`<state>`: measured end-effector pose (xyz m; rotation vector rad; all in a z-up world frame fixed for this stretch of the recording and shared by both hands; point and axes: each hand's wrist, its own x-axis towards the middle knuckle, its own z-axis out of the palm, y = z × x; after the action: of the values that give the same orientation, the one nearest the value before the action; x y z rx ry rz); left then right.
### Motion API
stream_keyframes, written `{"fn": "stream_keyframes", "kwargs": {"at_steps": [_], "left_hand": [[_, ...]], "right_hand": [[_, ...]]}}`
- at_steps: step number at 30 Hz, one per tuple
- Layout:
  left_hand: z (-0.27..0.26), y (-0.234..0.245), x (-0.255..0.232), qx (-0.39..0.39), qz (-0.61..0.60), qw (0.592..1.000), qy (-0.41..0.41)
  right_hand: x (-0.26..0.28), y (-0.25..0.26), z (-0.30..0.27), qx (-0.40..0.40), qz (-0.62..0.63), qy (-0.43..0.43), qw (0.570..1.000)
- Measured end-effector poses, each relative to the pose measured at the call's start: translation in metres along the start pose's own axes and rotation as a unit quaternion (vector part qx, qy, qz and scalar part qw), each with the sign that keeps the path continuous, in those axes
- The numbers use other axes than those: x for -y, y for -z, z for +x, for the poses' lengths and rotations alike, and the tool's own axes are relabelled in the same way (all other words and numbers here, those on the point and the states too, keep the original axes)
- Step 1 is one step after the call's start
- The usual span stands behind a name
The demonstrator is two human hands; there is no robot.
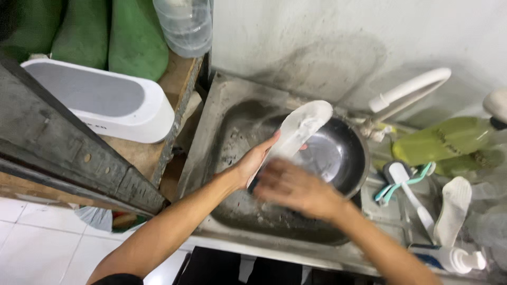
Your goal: The person cleans a white shoe insole by applying liquid cleaner and scrubbing it with a brush and a cloth in a sink. They then rinse the insole and the sink basin. Finally, the person wets a canvas sneaker under the tap and places it on a towel.
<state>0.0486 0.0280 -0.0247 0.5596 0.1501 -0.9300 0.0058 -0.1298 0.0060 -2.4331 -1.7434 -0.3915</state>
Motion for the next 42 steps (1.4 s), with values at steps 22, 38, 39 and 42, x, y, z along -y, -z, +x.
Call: {"fn": "stream_keyframes", "kwargs": {"at_steps": [22,38,39,42], "left_hand": [[-0.005,0.007,0.005,0.09,0.02,0.996,-0.003],[0.036,0.048,0.011,-0.018,0.1,0.991,-0.083],[0.02,0.026,0.008,-0.02,0.1,0.992,-0.078],[0.0,-0.001,0.01,0.011,0.117,0.989,-0.087]], "right_hand": [[-0.046,-0.018,-0.04,-0.114,0.084,-0.091,0.986],[-0.023,-0.03,-0.04,-0.102,-0.068,-0.07,0.99],[-0.036,-0.023,-0.045,-0.103,-0.066,-0.075,0.99],[-0.042,0.001,-0.038,-0.14,-0.119,-0.156,0.971]]}}
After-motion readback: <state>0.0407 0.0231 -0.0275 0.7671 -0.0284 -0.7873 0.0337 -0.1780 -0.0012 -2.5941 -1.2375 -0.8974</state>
